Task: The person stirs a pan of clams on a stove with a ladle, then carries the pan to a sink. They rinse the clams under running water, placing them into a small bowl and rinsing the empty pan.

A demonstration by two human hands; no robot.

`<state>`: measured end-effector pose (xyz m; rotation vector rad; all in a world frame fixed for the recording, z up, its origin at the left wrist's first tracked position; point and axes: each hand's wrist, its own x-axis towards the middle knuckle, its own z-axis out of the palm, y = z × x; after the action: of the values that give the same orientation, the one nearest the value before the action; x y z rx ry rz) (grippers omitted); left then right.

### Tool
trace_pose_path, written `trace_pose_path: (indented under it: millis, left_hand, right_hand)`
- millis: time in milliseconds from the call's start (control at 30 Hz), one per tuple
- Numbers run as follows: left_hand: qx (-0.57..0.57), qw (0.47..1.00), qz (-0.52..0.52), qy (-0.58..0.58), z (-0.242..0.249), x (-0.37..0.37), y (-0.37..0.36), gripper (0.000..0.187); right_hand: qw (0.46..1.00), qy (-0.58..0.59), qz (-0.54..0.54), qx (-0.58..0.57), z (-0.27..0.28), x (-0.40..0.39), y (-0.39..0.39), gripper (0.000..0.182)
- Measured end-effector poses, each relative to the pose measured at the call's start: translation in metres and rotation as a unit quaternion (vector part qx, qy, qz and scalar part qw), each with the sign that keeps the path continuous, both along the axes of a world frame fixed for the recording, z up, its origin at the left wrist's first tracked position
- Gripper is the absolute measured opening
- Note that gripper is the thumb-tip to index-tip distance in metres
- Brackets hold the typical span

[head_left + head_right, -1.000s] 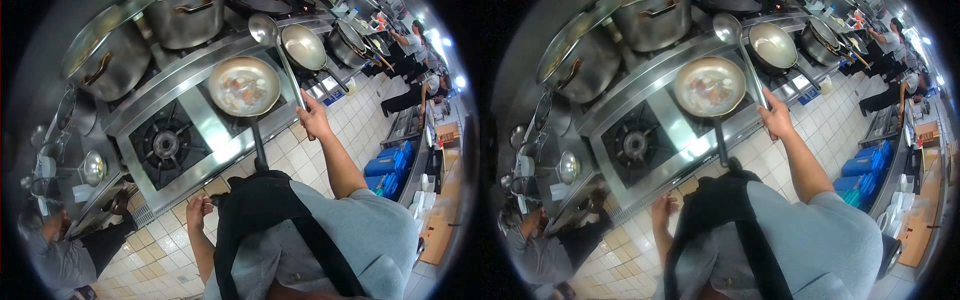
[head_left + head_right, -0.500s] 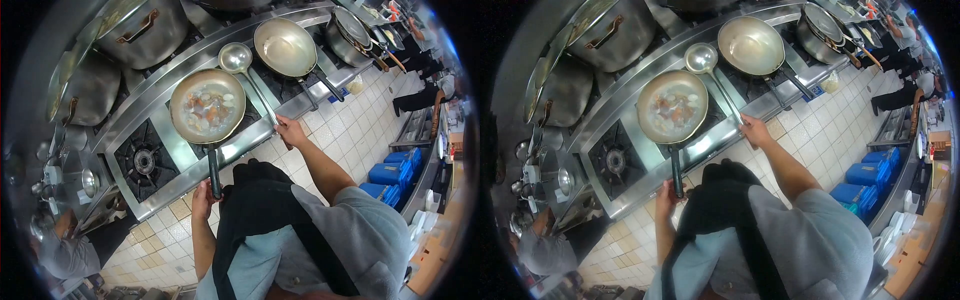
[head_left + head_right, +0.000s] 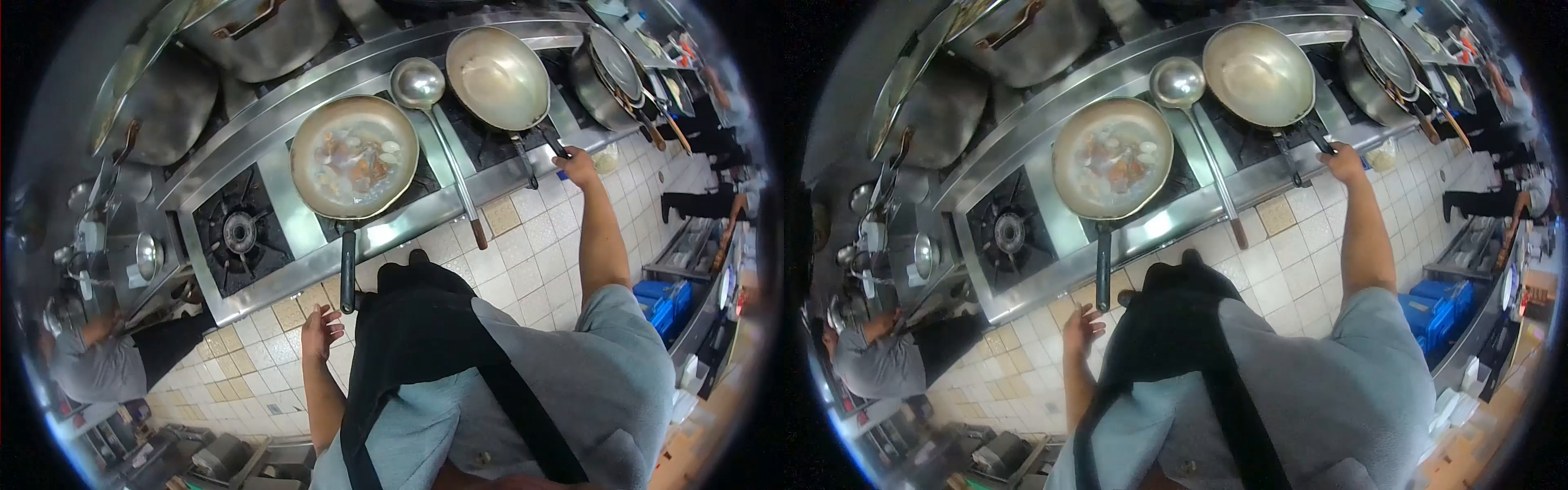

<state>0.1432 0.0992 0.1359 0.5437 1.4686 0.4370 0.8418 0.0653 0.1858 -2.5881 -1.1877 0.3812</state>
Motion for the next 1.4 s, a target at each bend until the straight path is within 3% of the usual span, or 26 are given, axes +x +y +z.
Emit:
trace_pose_path:
  millis: [67,100,167,233,400,500,567,767,1033,1167,1267,1300,1367,1400]
  left_hand:
    - [-0.018,0.999,0.027,0.021,-0.017,-0.022,-0.02,0.062]
    - [-0.035,0.998,0.046,0.039,-0.025,-0.033,-0.031,0.063]
    - [-0.053,0.994,0.076,0.049,-0.037,-0.05,-0.053,0.063]
    - [-0.108,0.986,0.079,0.103,-0.051,-0.068,-0.08,0.062]
    - [-0.176,0.974,0.092,0.111,-0.091,-0.108,-0.142,0.057]
    - [-0.122,0.984,0.079,0.1,-0.109,-0.124,-0.16,0.055]
    - [-0.165,0.977,0.095,0.095,-0.093,-0.125,-0.147,0.052]
    - [-0.093,0.988,0.089,0.083,-0.082,-0.176,-0.135,0.054]
    - [-0.088,0.976,0.177,0.088,-0.11,-0.308,-0.194,0.056]
    - [-0.113,0.964,0.224,0.091,-0.123,-0.364,-0.252,0.056]
    - [-0.107,0.954,0.268,0.08,-0.123,-0.382,-0.287,0.057]
    - [-0.106,0.955,0.267,0.079,-0.126,-0.384,-0.302,0.057]
    - [0.014,0.976,0.179,0.124,-0.123,-0.378,-0.319,0.059]
    - [-0.086,0.949,0.3,0.052,-0.115,-0.374,-0.316,0.057]
  right_hand:
    - [0.976,0.211,-0.04,-0.034,0.014,0.0,0.0,0.04]
    - [0.945,0.326,-0.018,0.013,0.007,0.004,-0.007,0.033]
    - [0.86,0.502,-0.076,0.046,0.046,-0.04,-0.006,0.026]
    - [0.831,0.547,-0.065,0.081,0.061,-0.075,-0.004,0.026]
    - [0.831,0.53,-0.088,0.145,0.052,-0.136,-0.001,0.022]
    - [0.849,0.487,-0.108,0.172,0.061,-0.169,-0.002,0.021]
    - [0.865,0.459,-0.111,0.168,0.074,-0.192,-0.002,0.021]
    - [0.884,0.433,-0.069,0.163,0.117,-0.288,0.002,0.024]
    - [0.822,0.545,0.026,0.163,0.131,-0.457,0.023,0.024]
    - [0.772,0.617,0.058,0.141,0.111,-0.536,0.04,0.015]
    - [0.775,0.617,0.088,0.109,0.085,-0.582,0.057,0.018]
    - [0.775,0.617,0.092,0.101,0.077,-0.595,0.064,0.017]
    - [0.766,0.629,0.105,0.082,0.063,-0.615,0.075,0.012]
    - [0.769,0.625,0.109,0.079,0.058,-0.625,0.079,0.012]
